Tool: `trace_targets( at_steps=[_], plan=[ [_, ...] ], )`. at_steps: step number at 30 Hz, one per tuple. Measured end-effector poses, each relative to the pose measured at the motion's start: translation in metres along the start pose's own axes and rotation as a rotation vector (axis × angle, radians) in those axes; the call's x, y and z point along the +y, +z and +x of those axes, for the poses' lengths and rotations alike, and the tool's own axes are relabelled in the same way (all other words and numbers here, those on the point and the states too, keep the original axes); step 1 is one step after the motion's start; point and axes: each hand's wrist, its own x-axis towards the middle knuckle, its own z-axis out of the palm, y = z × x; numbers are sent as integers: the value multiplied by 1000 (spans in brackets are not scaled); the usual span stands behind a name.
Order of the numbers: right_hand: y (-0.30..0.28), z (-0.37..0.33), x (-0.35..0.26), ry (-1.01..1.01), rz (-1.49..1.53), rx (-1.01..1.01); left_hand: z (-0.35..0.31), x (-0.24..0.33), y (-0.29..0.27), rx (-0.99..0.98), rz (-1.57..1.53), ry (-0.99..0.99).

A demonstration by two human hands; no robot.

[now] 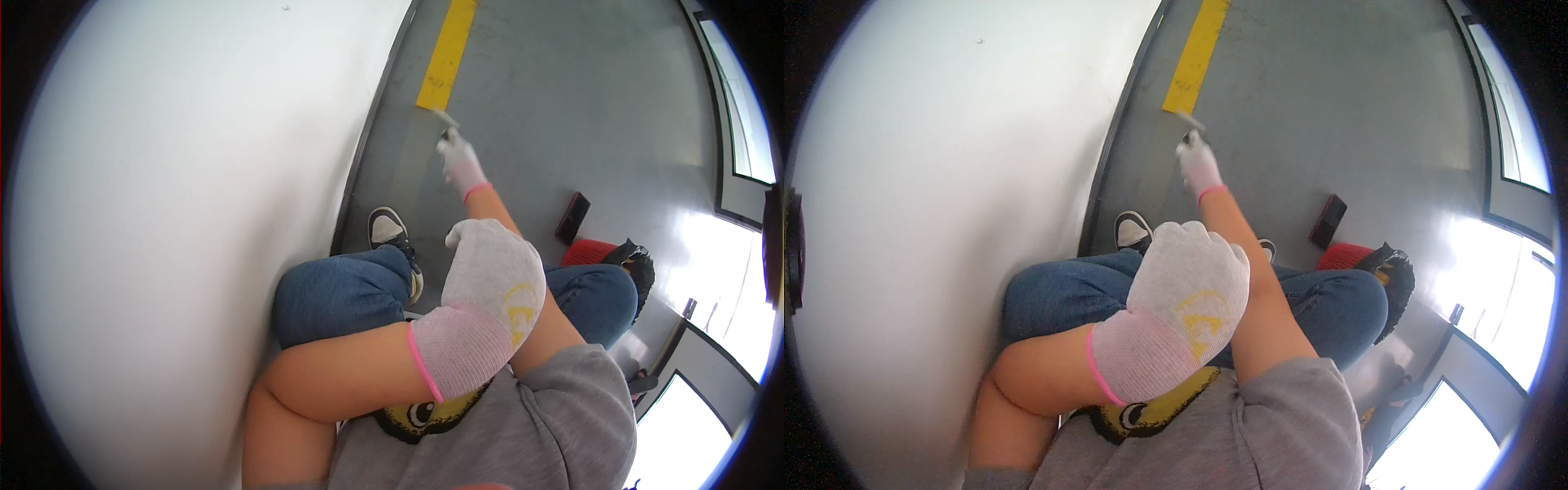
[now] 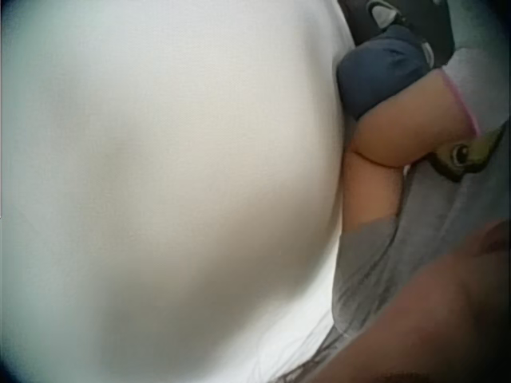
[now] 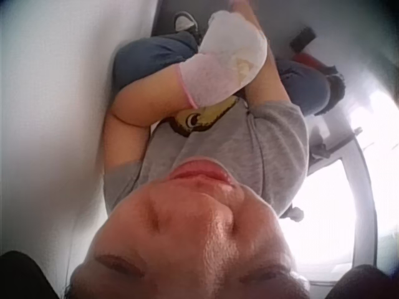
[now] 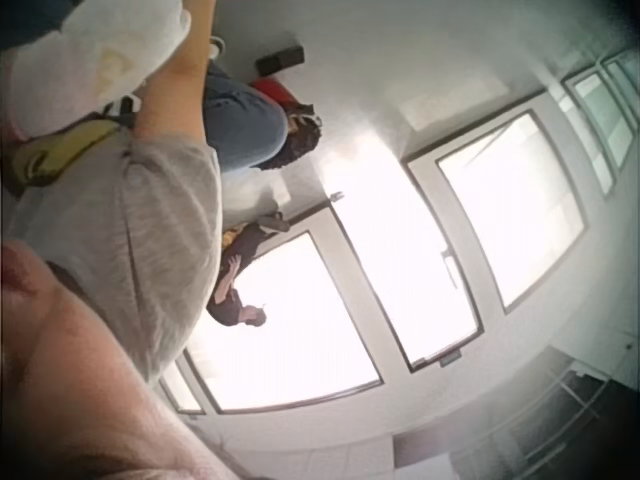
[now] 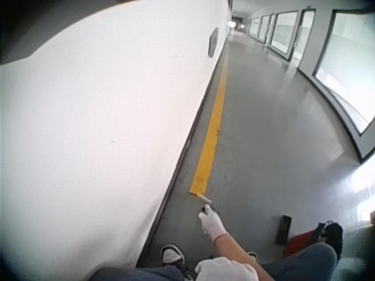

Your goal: Scraping a yellow marking or tape from the floor using a scraper tool.

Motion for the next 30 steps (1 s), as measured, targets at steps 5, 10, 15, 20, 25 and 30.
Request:
trace_targets(
  at_steps=[5, 10, 15, 20, 25, 30],
  plan=[
    [56, -80, 28, -112, -548, -114, 7, 21, 22, 81, -44, -364],
    [65, -74, 38, -80, -663, -28, 75, 87, 90, 357, -481, -1221],
    [57, 3, 13, -165, -628, 6, 1, -9, -4, 1, -52, -59],
    [71, 66, 2, -231, -638, 39, -4, -8, 2, 157, 7, -75],
    [40, 82, -35, 81, -36, -225, 3, -12, 12, 169, 49, -105],
    [-3, 27, -63, 72, 277, -128, -4, -16, 9, 161, -51, -107]
  ],
)
